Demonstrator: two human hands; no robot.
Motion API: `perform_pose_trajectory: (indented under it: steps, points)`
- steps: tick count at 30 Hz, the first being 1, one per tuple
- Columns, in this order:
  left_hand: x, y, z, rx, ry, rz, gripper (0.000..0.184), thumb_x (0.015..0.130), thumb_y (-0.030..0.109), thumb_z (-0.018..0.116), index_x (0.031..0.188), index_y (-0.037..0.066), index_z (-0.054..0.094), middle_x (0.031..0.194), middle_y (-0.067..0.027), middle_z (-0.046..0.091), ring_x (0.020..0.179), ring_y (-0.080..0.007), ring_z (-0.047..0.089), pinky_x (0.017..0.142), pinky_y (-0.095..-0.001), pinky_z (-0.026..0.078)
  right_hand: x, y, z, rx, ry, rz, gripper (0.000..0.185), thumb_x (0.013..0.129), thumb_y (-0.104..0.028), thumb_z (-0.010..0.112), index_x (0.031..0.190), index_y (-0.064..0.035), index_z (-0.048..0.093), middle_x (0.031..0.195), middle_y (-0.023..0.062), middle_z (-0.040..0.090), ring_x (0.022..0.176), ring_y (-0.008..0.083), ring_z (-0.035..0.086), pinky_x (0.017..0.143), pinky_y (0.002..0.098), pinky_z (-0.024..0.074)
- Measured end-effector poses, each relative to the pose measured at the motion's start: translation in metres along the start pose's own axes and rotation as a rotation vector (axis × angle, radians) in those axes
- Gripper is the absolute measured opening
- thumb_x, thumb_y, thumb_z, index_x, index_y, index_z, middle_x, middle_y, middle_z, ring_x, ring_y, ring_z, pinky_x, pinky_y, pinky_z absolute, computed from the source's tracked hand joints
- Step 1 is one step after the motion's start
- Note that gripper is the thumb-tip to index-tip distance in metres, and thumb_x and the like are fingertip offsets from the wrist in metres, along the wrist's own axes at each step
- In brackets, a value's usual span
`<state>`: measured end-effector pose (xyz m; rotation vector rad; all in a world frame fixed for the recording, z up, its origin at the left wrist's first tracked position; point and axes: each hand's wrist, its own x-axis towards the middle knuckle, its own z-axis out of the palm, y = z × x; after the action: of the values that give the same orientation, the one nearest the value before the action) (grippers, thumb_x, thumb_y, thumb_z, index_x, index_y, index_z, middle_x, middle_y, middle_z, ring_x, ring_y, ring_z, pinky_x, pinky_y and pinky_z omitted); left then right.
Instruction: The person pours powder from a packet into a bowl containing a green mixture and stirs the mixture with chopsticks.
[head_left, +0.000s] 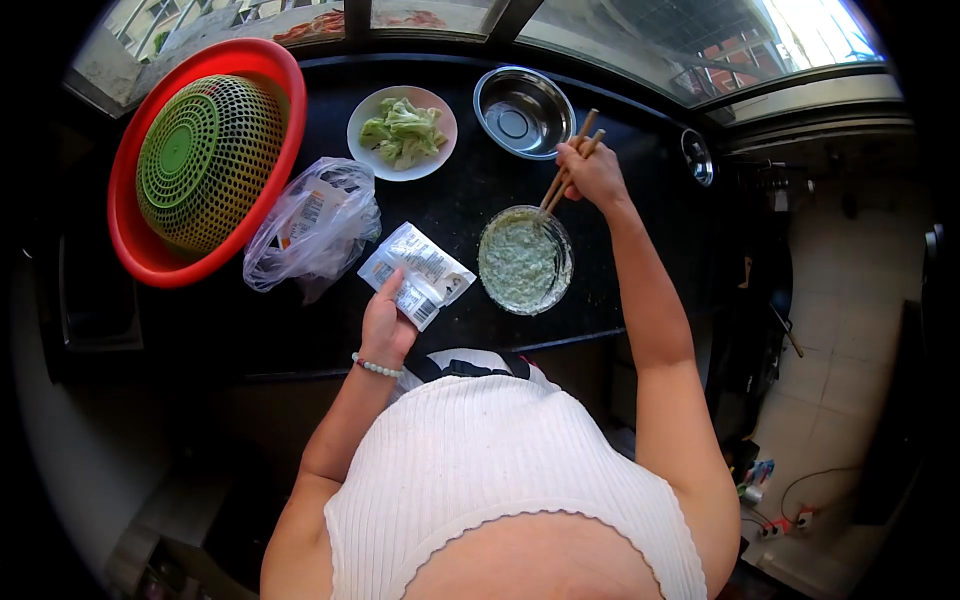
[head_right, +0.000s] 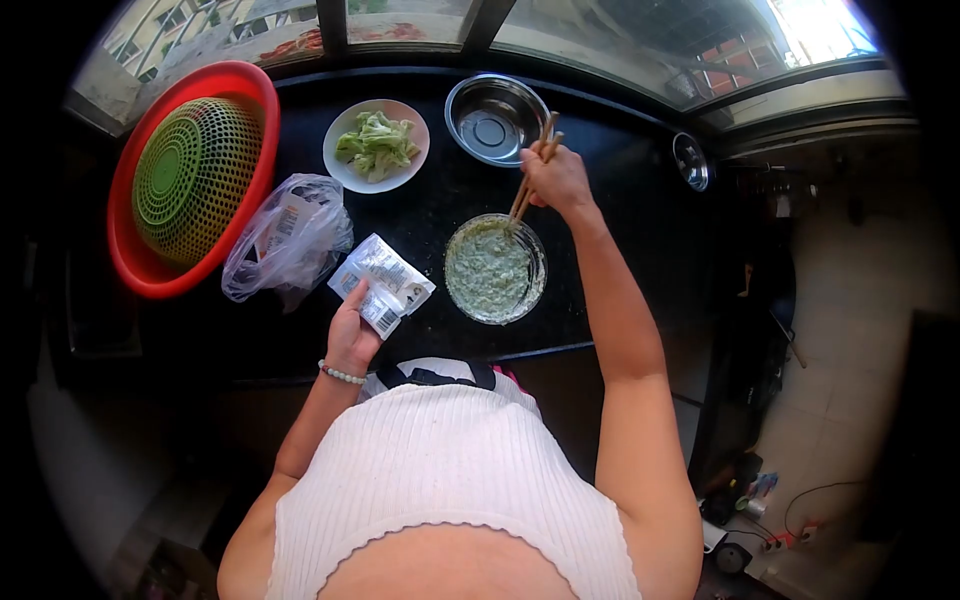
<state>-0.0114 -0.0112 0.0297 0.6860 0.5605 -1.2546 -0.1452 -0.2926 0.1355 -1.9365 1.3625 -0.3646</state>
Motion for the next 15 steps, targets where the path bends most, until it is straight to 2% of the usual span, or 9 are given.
perform_pose_trajectory:
  steps: [2,4,7,8,10,15]
  points:
    - [0.001,-0.001,-0.002,0.000,-0.002,0.008,0.038,0.100,0.015,0.048,0.134,0.001,0.042,0.133,-0.0163,0.053,0.123,-0.0324,0.053,0.105,-0.0514,0.042,-0.015,-0.010,0.015,0.063,-0.230,-0.185,0.020,0.094,-0.020,0.060,0.084,-0.0027,0.063,0.066,0.0016,0.059,0.053,0.0071,0.056,0.049,0.0204,0.0484]
    - [-0.001,-0.001,-0.005,0.004,0.002,0.014,0.038,0.099,0.015,0.049,0.134,0.001,0.043,0.133,-0.0160,0.054,0.123,-0.0323,0.053,0.105,-0.0516,0.042,-0.036,-0.017,0.007,-0.174,-0.409,-0.497,0.019,0.096,-0.017,0.059,0.085,-0.0020,0.064,0.069,0.0006,0.059,0.057,0.0053,0.056,0.051,0.0185,0.0480]
    - [-0.004,-0.003,-0.005,0.004,0.008,0.015,0.038,0.099,0.015,0.050,0.134,0.001,0.044,0.132,-0.0155,0.055,0.123,-0.0319,0.054,0.105,-0.0512,0.042,-0.070,-0.014,-0.027,0.124,-0.247,-0.236,0.016,0.094,-0.014,0.061,0.086,-0.0005,0.065,0.065,0.0017,0.060,0.051,0.0074,0.055,0.049,0.0203,0.0442]
    - [-0.003,-0.002,-0.004,0.003,0.006,0.012,0.038,0.099,0.014,0.050,0.133,0.001,0.044,0.132,-0.0159,0.055,0.122,-0.0319,0.054,0.104,-0.0508,0.043,-0.077,-0.010,-0.040,0.152,-0.153,-0.164,0.017,0.094,-0.014,0.061,0.086,0.0009,0.065,0.067,0.0012,0.061,0.052,0.0058,0.056,0.047,0.0181,0.0458]
    - [0.001,-0.002,-0.003,0.014,-0.010,0.002,0.037,0.099,0.013,0.050,0.133,0.000,0.044,0.131,-0.0163,0.054,0.121,-0.0316,0.054,0.103,-0.0502,0.044,-0.086,0.012,-0.059,0.174,-0.057,-0.112,0.018,0.095,-0.014,0.059,0.086,0.0011,0.064,0.069,0.0025,0.060,0.053,0.0070,0.059,0.046,0.0184,0.0498]
    - [0.007,-0.006,-0.006,0.038,-0.043,-0.017,0.036,0.099,0.013,0.050,0.132,0.000,0.045,0.129,-0.0164,0.056,0.120,-0.0312,0.055,0.103,-0.0494,0.044,-0.115,0.069,-0.077,0.455,-0.004,0.062,0.019,0.098,-0.016,0.054,0.086,-0.0018,0.060,0.069,0.0049,0.061,0.052,0.0115,0.063,0.047,0.0218,0.0541]
